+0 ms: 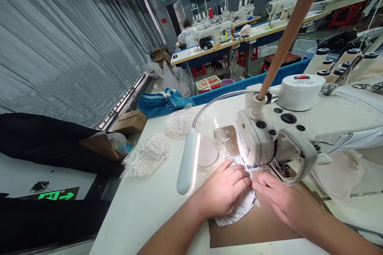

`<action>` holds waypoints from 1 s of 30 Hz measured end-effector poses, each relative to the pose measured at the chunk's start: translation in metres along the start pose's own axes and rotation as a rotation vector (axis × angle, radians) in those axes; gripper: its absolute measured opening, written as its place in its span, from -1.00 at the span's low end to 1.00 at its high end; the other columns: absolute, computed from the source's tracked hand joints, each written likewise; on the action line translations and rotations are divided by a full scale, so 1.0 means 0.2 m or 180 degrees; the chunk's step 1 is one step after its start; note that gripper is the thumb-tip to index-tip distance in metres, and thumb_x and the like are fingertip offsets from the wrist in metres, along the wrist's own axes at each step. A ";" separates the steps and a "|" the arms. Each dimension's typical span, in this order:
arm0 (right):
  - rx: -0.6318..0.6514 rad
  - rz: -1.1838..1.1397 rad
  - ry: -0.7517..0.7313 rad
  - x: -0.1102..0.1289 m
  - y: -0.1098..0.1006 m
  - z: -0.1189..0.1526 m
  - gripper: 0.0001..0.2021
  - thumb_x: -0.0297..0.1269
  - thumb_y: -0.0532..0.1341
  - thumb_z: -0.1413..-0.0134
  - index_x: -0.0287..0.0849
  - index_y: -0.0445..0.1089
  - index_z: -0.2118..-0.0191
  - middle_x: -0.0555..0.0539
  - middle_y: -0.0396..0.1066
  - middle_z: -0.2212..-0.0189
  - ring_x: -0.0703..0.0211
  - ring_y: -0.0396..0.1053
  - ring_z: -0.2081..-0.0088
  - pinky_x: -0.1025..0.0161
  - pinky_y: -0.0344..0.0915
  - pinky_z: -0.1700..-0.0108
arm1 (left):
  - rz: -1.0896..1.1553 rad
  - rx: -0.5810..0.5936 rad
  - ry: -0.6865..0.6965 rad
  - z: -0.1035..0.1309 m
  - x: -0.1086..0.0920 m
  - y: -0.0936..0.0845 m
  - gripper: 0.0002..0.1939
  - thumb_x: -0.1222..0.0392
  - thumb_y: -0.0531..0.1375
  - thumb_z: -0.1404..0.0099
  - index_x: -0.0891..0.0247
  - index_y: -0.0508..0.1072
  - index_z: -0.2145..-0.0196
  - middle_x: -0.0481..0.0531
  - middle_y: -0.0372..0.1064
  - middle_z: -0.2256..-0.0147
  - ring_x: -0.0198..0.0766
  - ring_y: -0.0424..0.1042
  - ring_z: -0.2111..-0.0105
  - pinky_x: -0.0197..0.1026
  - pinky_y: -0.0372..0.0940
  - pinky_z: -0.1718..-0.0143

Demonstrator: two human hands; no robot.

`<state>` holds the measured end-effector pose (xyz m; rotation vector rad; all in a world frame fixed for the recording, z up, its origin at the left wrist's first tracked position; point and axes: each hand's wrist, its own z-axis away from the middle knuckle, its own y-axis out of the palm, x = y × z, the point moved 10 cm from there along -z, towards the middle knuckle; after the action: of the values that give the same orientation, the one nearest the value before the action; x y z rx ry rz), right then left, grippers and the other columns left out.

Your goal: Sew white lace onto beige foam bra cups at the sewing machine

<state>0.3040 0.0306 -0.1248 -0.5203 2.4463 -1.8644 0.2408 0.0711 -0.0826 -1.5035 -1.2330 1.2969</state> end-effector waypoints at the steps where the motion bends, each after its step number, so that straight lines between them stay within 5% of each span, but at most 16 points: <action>1: 0.0005 -0.0020 0.0033 -0.01 0.00 0.00 -0.50 -0.54 -0.07 -0.03 -0.09 0.37 -0.04 -0.11 0.48 0.37 0.14 0.38 0.43 0.15 0.31 0.23 | -0.0010 0.0035 -0.0002 0.00 0.01 0.01 -0.69 0.30 0.02 -0.33 0.38 0.34 0.00 0.23 0.39 0.12 -0.08 0.33 0.07 0.01 0.12 -0.08; 9: -0.0249 0.0278 0.0242 -0.03 -0.03 0.00 -0.50 -0.55 -0.04 -0.05 -0.07 0.39 -0.05 -0.12 0.52 0.25 0.09 0.44 0.17 0.20 0.34 0.13 | -0.0035 0.0112 0.0013 0.02 0.02 0.02 -0.69 0.29 0.02 -0.34 0.37 0.34 -0.02 0.20 0.36 0.00 -0.11 0.33 0.12 -0.09 0.25 0.03; 18: -0.0241 0.0583 0.0099 0.01 -0.11 -0.06 -0.54 -0.58 0.00 -0.05 -0.09 0.45 0.01 -0.12 0.53 0.23 0.13 0.45 0.21 0.27 0.34 0.18 | 0.0055 -0.0085 -0.0205 0.02 0.03 0.02 -0.63 0.28 0.01 -0.38 0.43 0.31 -0.10 0.21 0.33 -0.09 -0.07 0.33 0.05 -0.06 0.28 -0.01; 24: -0.0332 0.1179 0.0057 0.04 -0.14 -0.10 -0.55 -0.59 -0.02 -0.05 -0.25 0.49 0.03 -0.23 0.52 0.13 0.00 0.46 0.20 0.14 0.36 0.12 | -0.0169 -0.0132 -0.0436 0.01 0.03 0.06 -0.58 0.27 0.05 -0.34 0.47 0.30 -0.12 0.25 0.32 -0.09 -0.02 0.35 0.08 -0.01 0.34 0.06; 30: -0.0190 0.0407 0.0171 -0.02 -0.11 -0.07 -0.54 -0.53 -0.03 -0.11 -0.12 0.45 -0.02 -0.15 0.53 0.15 0.03 0.47 0.20 0.13 0.41 0.18 | -0.0276 -0.0047 -0.0386 0.02 0.05 0.08 -0.58 0.28 0.04 -0.36 0.43 0.27 -0.15 0.20 0.28 -0.14 -0.01 0.30 0.00 0.01 0.30 -0.01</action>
<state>0.3110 0.0394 -0.1022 -0.3113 2.5100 -1.7841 0.2392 0.0780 -0.1013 -1.3829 -1.3727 1.3402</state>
